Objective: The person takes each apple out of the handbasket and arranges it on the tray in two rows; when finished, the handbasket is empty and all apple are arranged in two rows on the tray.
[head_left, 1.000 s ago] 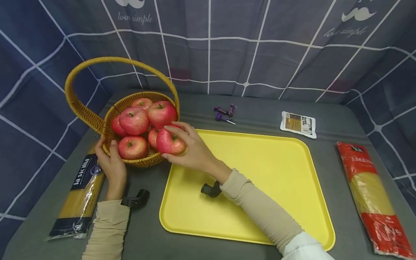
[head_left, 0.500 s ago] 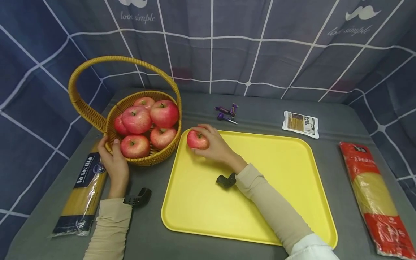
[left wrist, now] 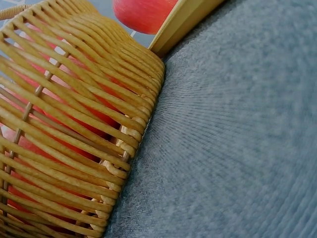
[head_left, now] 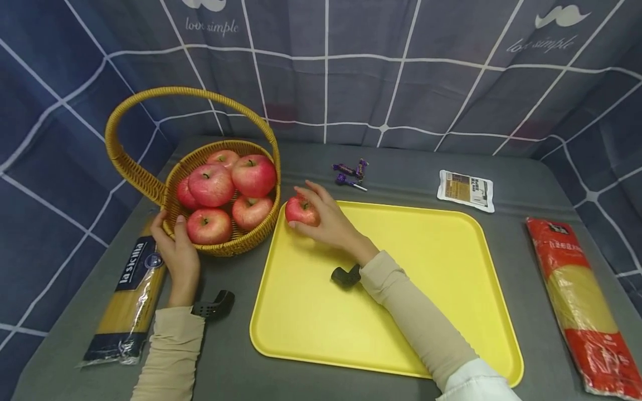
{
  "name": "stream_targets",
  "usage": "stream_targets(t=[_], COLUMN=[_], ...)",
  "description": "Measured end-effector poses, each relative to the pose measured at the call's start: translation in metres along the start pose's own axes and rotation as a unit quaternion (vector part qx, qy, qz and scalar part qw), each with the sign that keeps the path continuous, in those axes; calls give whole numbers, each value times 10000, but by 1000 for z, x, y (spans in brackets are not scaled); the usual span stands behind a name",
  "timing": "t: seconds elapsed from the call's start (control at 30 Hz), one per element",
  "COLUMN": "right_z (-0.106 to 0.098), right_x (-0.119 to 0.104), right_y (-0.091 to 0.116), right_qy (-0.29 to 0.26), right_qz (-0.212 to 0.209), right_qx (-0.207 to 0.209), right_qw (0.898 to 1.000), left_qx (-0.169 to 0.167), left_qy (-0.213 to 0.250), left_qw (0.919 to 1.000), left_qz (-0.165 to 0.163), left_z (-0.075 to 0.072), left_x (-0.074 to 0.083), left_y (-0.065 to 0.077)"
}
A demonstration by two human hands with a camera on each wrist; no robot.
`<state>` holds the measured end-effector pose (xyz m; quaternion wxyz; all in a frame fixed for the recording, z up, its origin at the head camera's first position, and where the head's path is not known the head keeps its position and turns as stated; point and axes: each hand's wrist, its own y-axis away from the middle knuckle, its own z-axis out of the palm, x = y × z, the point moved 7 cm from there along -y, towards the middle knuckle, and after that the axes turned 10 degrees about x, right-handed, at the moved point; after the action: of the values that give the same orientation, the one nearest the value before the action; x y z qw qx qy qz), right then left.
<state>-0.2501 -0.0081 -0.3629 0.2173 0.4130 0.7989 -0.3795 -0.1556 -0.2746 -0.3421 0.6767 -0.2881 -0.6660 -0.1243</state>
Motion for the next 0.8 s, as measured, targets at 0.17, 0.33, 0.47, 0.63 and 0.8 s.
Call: stream_targets(t=[0.17, 0.33, 0.47, 0.63, 0.8], right_z=[-5, 5, 15, 24, 34], right_x=[-29, -58, -73, -83, -81], right_y=[-9, -22, -33, -41, -45], right_qy=[-118, 1, 463, 1225, 1414], right_qz=[-384, -589, -295, -6, 272], right_qx=[670, 1020, 1527, 2457, 2910], right_qw=[9969, 9930, 9867, 9616, 9458], left_qx=[-2, 1, -2, -42, 1], left_qy=[-40, -43, 26, -40, -143], left_qw=[10000, 10000, 10000, 10000, 9999], left_qz=[-26, 20, 15, 23, 34], left_z=[0, -1, 0, 0, 1], left_x=[-1, 0, -1, -9, -29], left_y=[0, 0, -1, -6, -15])
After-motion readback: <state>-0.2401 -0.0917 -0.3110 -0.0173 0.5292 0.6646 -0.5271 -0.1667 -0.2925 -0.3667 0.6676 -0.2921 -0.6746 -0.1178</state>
